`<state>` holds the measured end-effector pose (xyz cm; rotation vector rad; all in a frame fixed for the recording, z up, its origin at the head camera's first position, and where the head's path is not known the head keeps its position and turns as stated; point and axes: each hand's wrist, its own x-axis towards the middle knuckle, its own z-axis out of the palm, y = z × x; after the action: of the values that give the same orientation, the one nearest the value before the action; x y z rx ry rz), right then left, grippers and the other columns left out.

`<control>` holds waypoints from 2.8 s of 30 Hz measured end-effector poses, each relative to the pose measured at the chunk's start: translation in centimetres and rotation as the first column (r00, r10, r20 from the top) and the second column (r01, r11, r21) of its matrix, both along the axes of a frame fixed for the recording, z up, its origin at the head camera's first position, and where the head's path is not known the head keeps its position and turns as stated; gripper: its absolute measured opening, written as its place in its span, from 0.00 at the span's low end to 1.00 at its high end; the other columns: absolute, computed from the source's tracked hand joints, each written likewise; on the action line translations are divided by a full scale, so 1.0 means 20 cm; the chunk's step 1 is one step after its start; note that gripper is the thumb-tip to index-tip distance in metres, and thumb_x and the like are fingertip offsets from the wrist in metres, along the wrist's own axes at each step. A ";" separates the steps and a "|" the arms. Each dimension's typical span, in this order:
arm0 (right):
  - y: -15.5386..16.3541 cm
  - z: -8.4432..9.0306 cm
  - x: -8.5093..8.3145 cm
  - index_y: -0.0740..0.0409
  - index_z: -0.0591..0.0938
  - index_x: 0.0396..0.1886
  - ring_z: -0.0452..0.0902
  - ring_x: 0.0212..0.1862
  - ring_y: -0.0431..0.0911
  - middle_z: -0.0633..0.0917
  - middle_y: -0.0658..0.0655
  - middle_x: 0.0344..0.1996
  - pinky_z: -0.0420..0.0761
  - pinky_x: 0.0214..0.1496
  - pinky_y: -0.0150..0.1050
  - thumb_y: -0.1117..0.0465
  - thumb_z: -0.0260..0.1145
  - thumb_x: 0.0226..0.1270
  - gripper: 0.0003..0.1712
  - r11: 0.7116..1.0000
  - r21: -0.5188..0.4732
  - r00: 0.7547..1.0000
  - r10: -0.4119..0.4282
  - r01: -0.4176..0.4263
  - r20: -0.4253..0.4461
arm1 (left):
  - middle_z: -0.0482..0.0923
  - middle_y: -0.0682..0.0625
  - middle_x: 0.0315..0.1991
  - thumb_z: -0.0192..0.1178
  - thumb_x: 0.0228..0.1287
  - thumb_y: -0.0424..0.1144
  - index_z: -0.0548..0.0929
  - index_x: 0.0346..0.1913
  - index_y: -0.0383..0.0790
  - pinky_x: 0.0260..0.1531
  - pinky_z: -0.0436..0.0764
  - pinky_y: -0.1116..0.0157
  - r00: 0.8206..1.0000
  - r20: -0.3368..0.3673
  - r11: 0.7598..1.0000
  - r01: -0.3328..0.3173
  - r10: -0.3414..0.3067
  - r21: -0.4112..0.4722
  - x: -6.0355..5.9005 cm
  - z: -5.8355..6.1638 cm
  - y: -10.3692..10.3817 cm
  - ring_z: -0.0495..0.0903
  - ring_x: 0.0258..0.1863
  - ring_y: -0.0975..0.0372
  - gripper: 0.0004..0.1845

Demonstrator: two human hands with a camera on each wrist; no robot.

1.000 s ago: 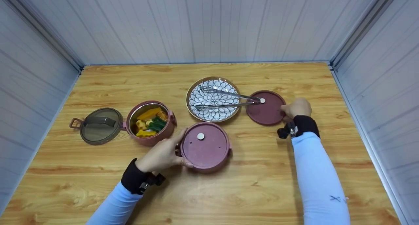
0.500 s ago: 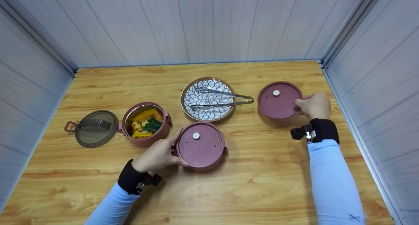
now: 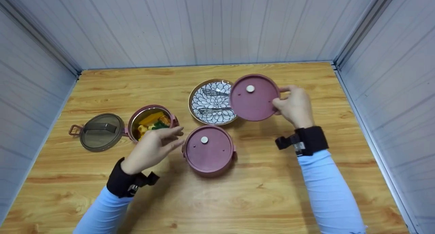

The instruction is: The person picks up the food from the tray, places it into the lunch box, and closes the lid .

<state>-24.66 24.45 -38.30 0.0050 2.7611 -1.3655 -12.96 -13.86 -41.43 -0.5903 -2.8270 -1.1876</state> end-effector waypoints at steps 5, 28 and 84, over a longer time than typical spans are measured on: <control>-0.23 0.02 0.04 0.68 0.74 0.65 0.85 0.25 0.44 0.87 0.67 0.34 0.85 0.31 0.36 0.71 0.59 0.63 0.28 0.996 -0.026 0.995 0.081 -0.082 -0.051 | 0.87 0.46 0.44 0.63 0.70 0.41 0.81 0.59 0.34 0.39 0.83 0.66 0.998 0.012 0.995 -0.070 0.069 0.076 -0.06 0.06 -0.01 0.84 0.35 0.64 0.20; -0.98 0.08 0.07 0.62 0.74 0.67 0.84 0.33 0.48 0.87 0.54 0.31 0.83 0.31 0.36 0.66 0.66 0.67 0.29 0.860 0.076 0.863 0.505 -0.505 0.012 | 0.83 0.47 0.30 0.67 0.65 0.38 0.77 0.64 0.34 0.22 0.78 0.69 0.958 0.129 0.950 -0.274 0.256 0.150 -0.12 0.10 -0.41 0.81 0.27 0.59 0.26; -1.38 -0.14 -0.02 0.58 0.56 0.78 0.70 0.63 0.56 0.70 0.65 0.66 0.69 0.67 0.46 0.42 0.81 0.42 0.68 0.559 0.439 0.681 0.708 -0.703 0.188 | 0.56 0.27 0.71 0.83 0.35 0.56 0.47 0.77 0.29 0.67 0.61 0.42 0.935 0.305 0.923 -0.057 0.184 -0.381 -0.20 -0.03 -0.64 0.59 0.69 0.38 0.72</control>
<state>-25.13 -3.20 -41.20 -0.9818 2.5205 -0.4423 -16.88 -26.75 -41.94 -0.2216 -3.3523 -0.8052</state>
